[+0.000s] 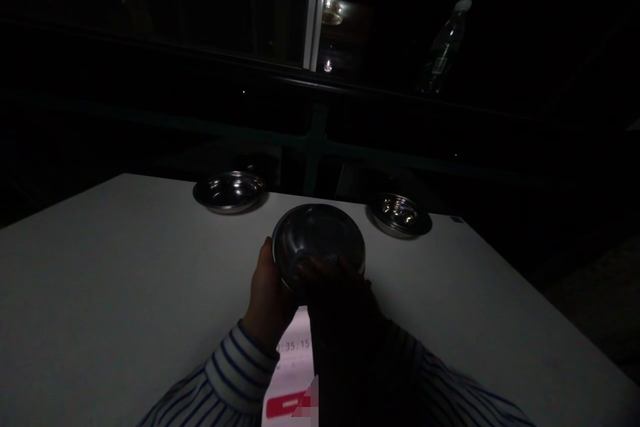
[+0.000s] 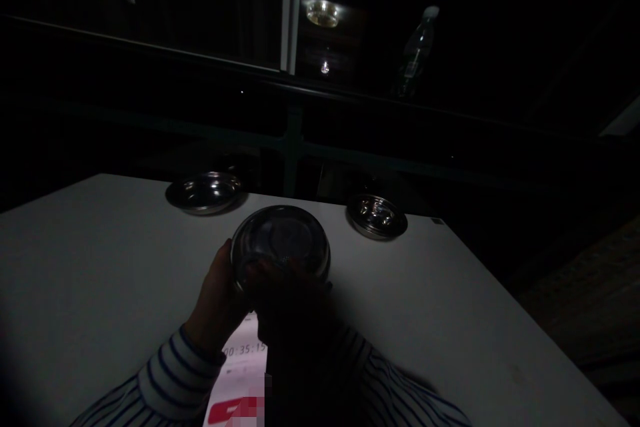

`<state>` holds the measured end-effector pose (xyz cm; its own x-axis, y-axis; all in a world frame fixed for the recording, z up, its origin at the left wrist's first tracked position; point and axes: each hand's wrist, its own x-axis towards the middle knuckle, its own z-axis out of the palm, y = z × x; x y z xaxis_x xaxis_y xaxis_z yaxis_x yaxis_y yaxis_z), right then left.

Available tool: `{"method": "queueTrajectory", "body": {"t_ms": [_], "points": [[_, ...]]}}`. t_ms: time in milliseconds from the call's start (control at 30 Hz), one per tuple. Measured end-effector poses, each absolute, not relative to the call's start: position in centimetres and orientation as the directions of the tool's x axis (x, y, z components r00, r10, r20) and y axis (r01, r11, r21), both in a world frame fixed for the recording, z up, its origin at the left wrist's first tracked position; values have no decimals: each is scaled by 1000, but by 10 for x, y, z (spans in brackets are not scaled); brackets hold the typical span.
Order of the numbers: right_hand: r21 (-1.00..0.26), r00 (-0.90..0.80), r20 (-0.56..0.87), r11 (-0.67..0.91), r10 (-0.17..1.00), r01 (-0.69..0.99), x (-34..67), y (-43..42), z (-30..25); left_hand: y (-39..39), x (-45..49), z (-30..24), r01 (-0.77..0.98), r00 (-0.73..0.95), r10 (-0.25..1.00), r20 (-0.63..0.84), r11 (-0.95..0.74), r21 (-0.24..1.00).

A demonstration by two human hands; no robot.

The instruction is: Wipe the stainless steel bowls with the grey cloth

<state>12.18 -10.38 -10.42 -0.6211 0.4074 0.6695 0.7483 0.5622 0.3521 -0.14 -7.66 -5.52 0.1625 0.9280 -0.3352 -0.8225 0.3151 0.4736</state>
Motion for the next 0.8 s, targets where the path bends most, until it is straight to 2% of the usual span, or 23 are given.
{"method": "queueTrajectory", "body": {"t_ms": [200, 333, 400, 533, 667, 800], "points": [[353, -734, 550, 685, 400, 637, 113, -94, -87, -79, -3, -55, -802, 238, 922, -306, 364, 472], [287, -700, 587, 704, 406, 649, 106, -89, -71, -77, -3, -59, -801, 279, 904, -323, 405, 442], [242, -678, 606, 715, 416, 655, 102, -87, -64, -77, -2, -60, -824, 252, 919, -303, 368, 432], [149, -611, 598, 678, 518, 720, 105, -82, -50, -77, 0, -61, -846, 149, 949, -279, 268, 461], [38, -514, 586, 612, 626, 790, 132, -69, -42, -78, 1, -62, -813, 146, 962, -230, 249, 527], [-146, -329, 606, 508, 724, 849, 161, -55, -52, -78, 1, -65, -787, 127, 972, -197, 220, 576]]}}
